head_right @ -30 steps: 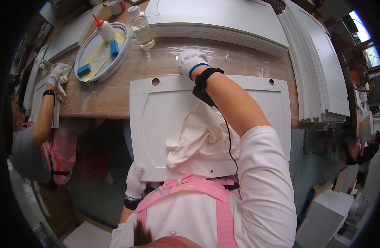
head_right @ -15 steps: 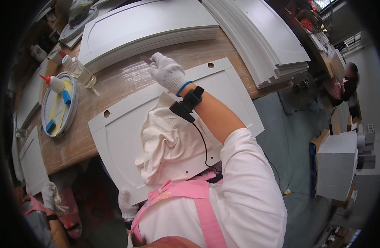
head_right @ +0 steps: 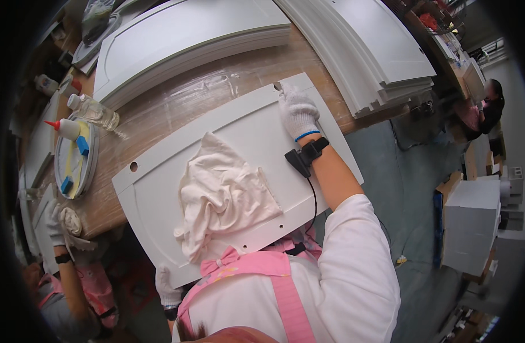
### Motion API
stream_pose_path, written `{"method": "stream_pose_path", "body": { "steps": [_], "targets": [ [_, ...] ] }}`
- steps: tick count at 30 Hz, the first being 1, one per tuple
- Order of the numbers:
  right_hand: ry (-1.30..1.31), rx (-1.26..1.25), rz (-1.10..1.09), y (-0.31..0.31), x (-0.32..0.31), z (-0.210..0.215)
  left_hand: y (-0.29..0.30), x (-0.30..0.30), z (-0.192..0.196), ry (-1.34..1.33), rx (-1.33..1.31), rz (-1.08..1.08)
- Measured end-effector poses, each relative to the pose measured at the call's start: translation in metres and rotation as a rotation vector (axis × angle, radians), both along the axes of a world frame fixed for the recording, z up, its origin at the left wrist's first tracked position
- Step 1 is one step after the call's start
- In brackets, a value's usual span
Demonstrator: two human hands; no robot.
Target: Sanding, cleaning, and scraping the edges of white wooden cabinet door panels to prepare them for final assembly or finishing.
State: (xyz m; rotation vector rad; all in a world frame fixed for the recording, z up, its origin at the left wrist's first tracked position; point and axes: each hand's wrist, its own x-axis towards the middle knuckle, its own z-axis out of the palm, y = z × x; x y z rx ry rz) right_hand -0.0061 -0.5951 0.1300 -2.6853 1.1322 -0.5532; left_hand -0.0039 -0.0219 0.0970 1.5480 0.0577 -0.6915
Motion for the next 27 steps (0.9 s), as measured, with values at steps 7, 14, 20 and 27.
{"method": "stream_pose_path", "body": {
  "steps": [7, 14, 20, 27],
  "targets": [
    [-0.067, 0.039, 0.08, -0.002, 0.0, 0.005, 0.002, -0.001, -0.004, -0.046, 0.057, -0.022],
    [0.032, 0.11, -0.001, -0.003, -0.002, 0.006, 0.009, -0.002, -0.011, -0.177, 0.166, -0.048],
    [0.047, 0.086, 0.005, -0.001, 0.0, 0.006, 0.015, -0.002, -0.018, -0.227, 0.198, -0.092],
    [-0.119, 0.033, 0.078, 0.002, 0.0, 0.003, 0.003, -0.003, -0.009, -0.081, 0.074, 0.021]
  ]
}}
